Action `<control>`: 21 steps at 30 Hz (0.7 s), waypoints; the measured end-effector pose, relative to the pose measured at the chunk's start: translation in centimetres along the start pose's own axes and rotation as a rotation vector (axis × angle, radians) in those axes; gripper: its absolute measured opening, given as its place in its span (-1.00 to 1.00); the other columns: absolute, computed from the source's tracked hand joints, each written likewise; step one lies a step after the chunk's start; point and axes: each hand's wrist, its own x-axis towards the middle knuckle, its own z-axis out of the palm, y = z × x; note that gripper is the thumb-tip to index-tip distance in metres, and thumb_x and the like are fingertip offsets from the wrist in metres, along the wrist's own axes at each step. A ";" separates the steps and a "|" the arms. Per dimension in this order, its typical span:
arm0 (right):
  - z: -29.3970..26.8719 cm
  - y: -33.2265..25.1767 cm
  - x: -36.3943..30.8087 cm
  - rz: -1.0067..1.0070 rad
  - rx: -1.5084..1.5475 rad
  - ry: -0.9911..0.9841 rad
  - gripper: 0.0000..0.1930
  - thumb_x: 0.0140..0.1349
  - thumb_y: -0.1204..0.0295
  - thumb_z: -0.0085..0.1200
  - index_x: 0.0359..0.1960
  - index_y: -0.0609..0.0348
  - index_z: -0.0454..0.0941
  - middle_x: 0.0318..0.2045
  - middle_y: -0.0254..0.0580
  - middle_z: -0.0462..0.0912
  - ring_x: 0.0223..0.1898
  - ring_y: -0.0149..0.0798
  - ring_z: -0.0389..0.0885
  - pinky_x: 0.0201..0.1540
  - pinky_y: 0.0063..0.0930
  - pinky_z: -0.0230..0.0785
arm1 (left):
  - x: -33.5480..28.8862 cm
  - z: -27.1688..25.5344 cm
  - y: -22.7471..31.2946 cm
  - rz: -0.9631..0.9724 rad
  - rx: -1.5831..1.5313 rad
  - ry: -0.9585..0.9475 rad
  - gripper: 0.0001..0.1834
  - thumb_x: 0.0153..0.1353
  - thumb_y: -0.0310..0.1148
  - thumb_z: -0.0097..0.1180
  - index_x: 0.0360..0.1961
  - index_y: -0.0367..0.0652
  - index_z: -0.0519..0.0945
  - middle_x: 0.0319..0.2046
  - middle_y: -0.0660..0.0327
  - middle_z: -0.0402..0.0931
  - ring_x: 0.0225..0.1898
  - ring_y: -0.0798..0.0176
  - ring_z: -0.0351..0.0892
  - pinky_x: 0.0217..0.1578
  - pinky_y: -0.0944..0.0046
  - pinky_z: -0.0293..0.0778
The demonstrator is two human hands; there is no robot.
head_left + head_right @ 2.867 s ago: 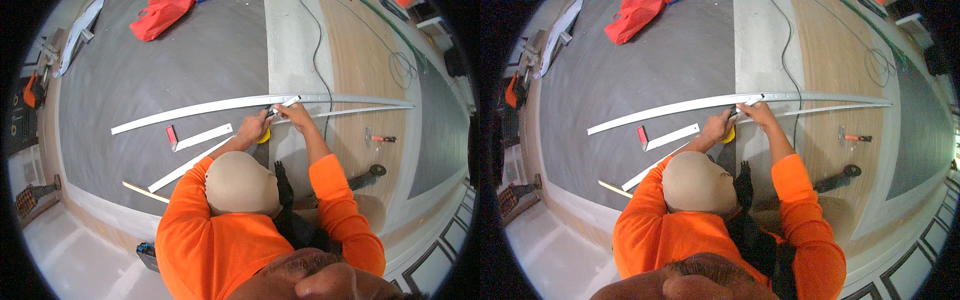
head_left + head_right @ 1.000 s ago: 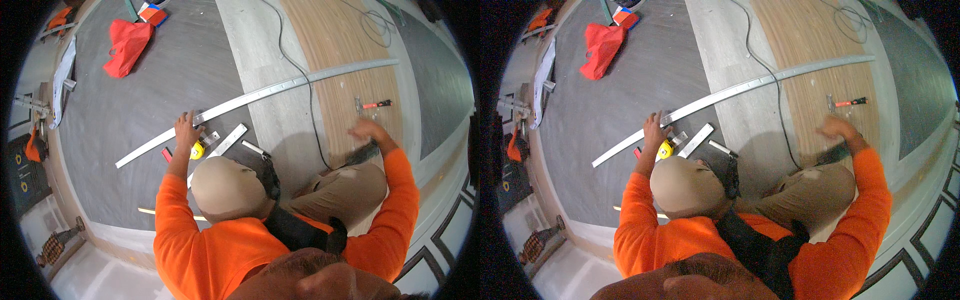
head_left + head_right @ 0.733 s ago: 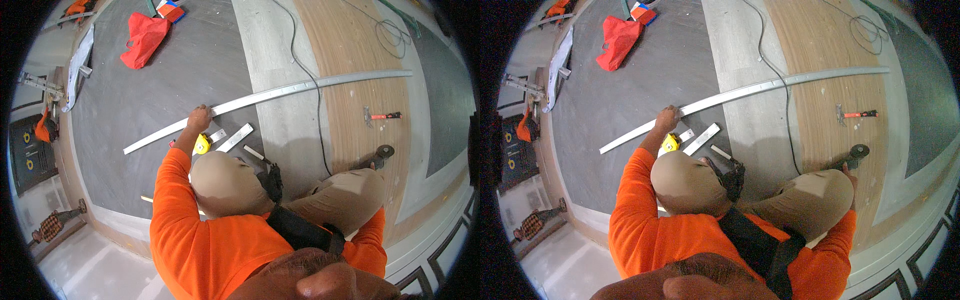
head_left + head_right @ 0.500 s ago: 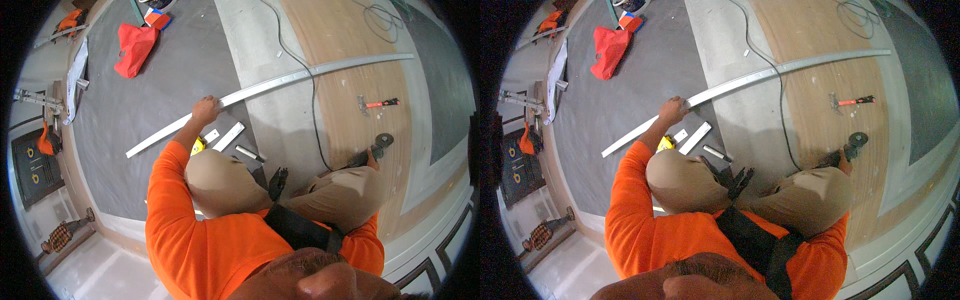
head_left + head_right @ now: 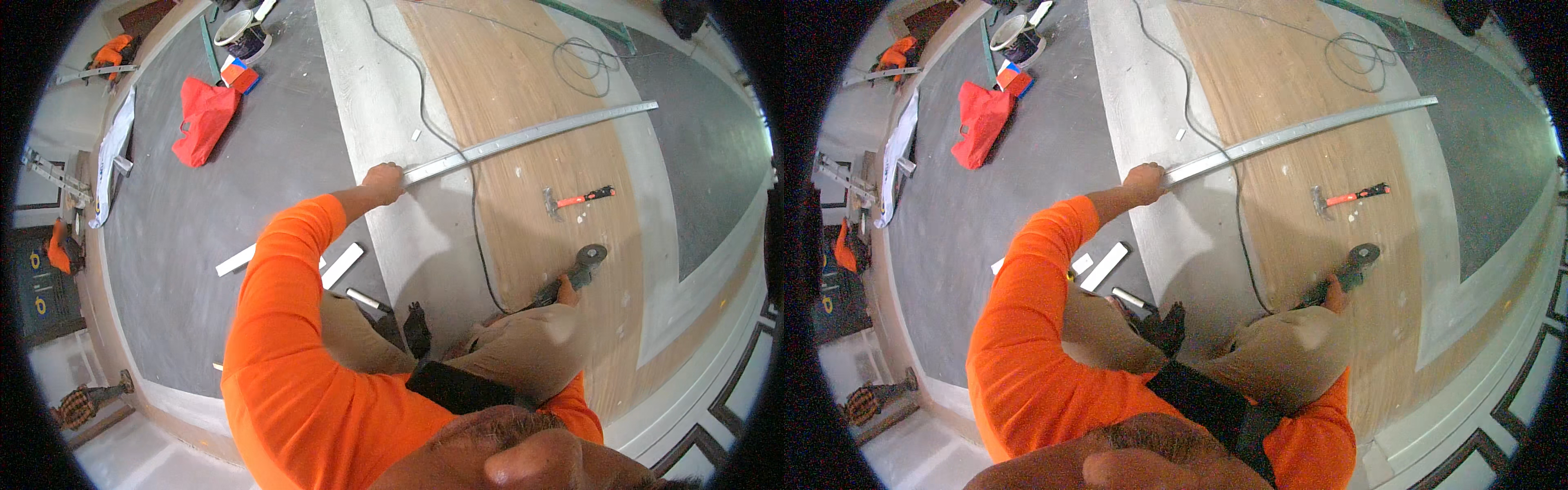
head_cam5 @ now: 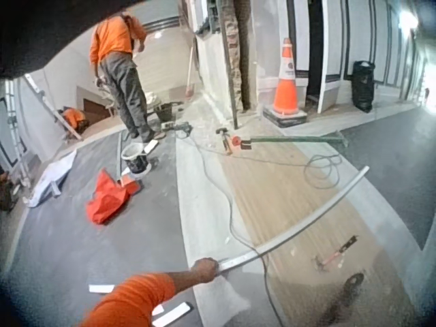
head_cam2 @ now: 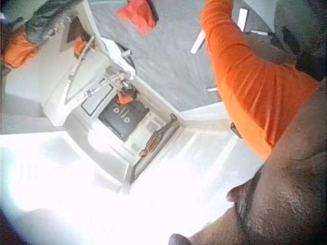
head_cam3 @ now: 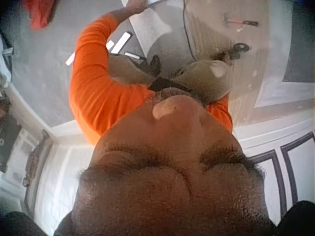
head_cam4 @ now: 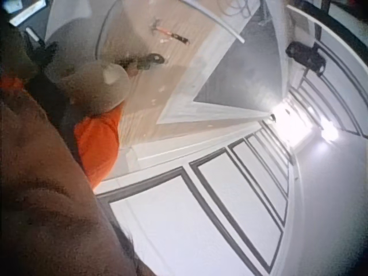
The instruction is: The person measures a long metal strip with a tape measure and marks it with a marker. They then use an angle grinder to cut the metal strip, producing sparks. Finally, the person picks up the cut piece and places it against a wall to check the fit.
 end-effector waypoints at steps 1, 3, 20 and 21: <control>0.2 0.0 0.4 0.026 0.024 0.025 -0.27 0.01 0.00 0.32 0.02 0.48 0.55 -0.09 0.06 0.66 -0.19 0.01 0.64 -0.11 -0.10 0.44 | 1.0 -0.2 0.8 0.017 0.013 -0.002 -0.54 0.13 -0.13 0.34 -0.08 -0.27 0.62 -0.04 -0.03 0.57 0.03 -0.05 0.58 0.04 0.05 0.54; 0.6 1.3 2.0 0.102 0.115 0.090 -0.27 0.00 0.05 0.33 0.04 0.49 0.54 -0.08 0.05 0.65 -0.18 0.01 0.63 -0.11 -0.08 0.42 | 3.3 0.6 2.0 0.027 0.014 0.020 -0.51 0.11 -0.07 0.35 -0.10 -0.26 0.63 -0.06 -0.03 0.57 0.03 -0.04 0.59 0.03 0.02 0.54; 0.0 -4.3 -0.9 -0.105 0.717 -0.428 -0.58 0.16 0.16 0.31 -0.13 0.23 0.53 -0.36 -0.17 0.61 -0.39 -0.15 0.62 -0.35 -0.17 0.54 | 5.1 1.1 3.3 0.017 0.357 -0.078 -0.58 0.33 -0.25 0.02 0.18 -0.09 0.53 -0.02 0.11 0.65 0.05 -0.01 0.64 0.21 -0.11 0.36; -0.3 -4.4 -0.9 -0.126 0.727 -0.398 -0.58 0.16 0.16 0.30 -0.13 0.22 0.52 -0.36 -0.17 0.61 -0.39 -0.16 0.62 -0.36 -0.16 0.54 | 3.5 -0.5 3.2 -0.058 0.426 -0.145 -0.65 0.31 -0.26 0.03 0.08 -0.09 0.60 -0.07 0.11 0.67 0.02 0.01 0.66 0.11 -0.09 0.44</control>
